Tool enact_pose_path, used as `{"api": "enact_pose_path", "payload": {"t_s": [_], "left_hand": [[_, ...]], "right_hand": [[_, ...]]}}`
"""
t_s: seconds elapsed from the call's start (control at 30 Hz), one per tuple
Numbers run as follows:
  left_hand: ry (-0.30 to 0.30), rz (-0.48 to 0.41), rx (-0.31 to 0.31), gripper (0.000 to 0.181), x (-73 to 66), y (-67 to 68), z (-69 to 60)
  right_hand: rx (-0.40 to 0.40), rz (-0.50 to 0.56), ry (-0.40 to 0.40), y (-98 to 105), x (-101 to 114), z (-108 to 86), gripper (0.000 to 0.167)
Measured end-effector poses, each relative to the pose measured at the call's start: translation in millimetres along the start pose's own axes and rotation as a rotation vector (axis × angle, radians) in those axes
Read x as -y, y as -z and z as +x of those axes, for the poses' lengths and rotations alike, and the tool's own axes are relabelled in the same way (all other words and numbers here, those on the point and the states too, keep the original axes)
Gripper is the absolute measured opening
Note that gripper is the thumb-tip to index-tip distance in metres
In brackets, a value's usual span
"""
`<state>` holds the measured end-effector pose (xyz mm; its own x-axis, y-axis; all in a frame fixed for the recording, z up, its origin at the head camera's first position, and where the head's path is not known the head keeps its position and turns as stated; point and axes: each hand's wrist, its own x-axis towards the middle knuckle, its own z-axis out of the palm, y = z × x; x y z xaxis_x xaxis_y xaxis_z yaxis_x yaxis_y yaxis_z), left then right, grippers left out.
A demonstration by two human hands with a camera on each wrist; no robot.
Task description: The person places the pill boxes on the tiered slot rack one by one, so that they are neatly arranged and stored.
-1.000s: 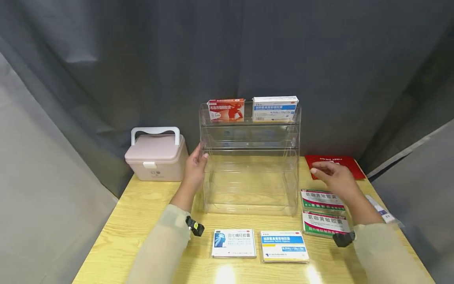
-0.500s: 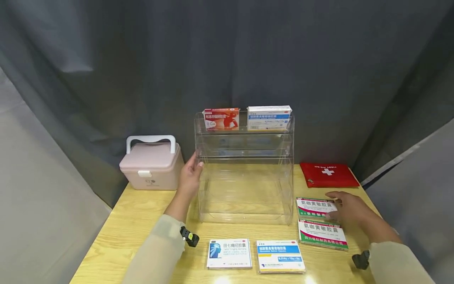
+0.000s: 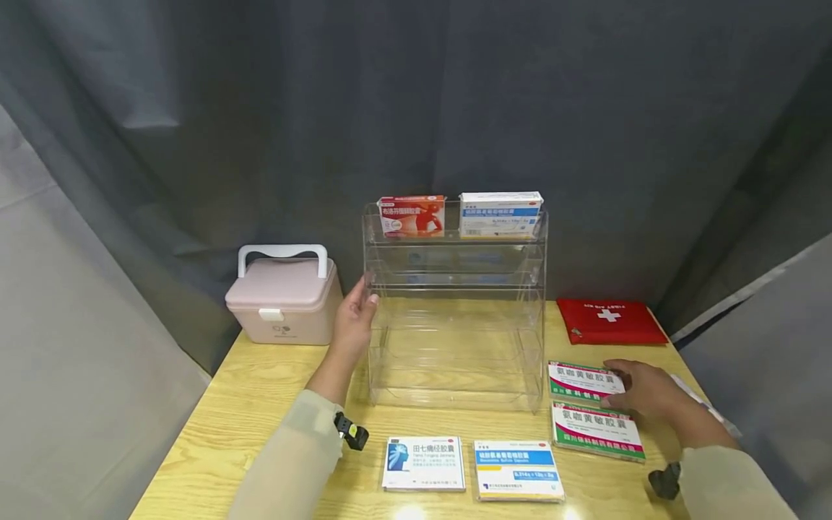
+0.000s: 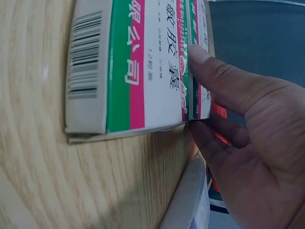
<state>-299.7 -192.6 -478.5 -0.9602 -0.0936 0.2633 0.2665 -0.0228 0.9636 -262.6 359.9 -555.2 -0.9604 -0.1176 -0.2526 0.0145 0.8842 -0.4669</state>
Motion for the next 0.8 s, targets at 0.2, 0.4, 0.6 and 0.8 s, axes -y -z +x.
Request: {"api": "enact_pose_path", "payload": {"t_s": [0.2,0.4,0.6,0.8], "left_hand": [[-0.006,-0.013,0.0,0.06,-4.1,-0.4,0.5],[-0.007,0.001,0.013,0.06,-1.6,0.0,1.5],[0.0,-0.002,0.022,0.06,1.7,0.8,1.3],[0.008,0.0,0.013,0.059,1.2,1.1,1.7]], "right_hand": [[-0.016,-0.05,0.0,4.0,7.1,-1.2,0.114],[-0.059,-0.072,-0.016,4.5,6.2,-2.4,0.109],[-0.137,-0.086,0.001,3.6,1.2,-3.9,0.089],[-0.197,-0.068,0.038,5.9,2.9,-9.9,0.07]]}}
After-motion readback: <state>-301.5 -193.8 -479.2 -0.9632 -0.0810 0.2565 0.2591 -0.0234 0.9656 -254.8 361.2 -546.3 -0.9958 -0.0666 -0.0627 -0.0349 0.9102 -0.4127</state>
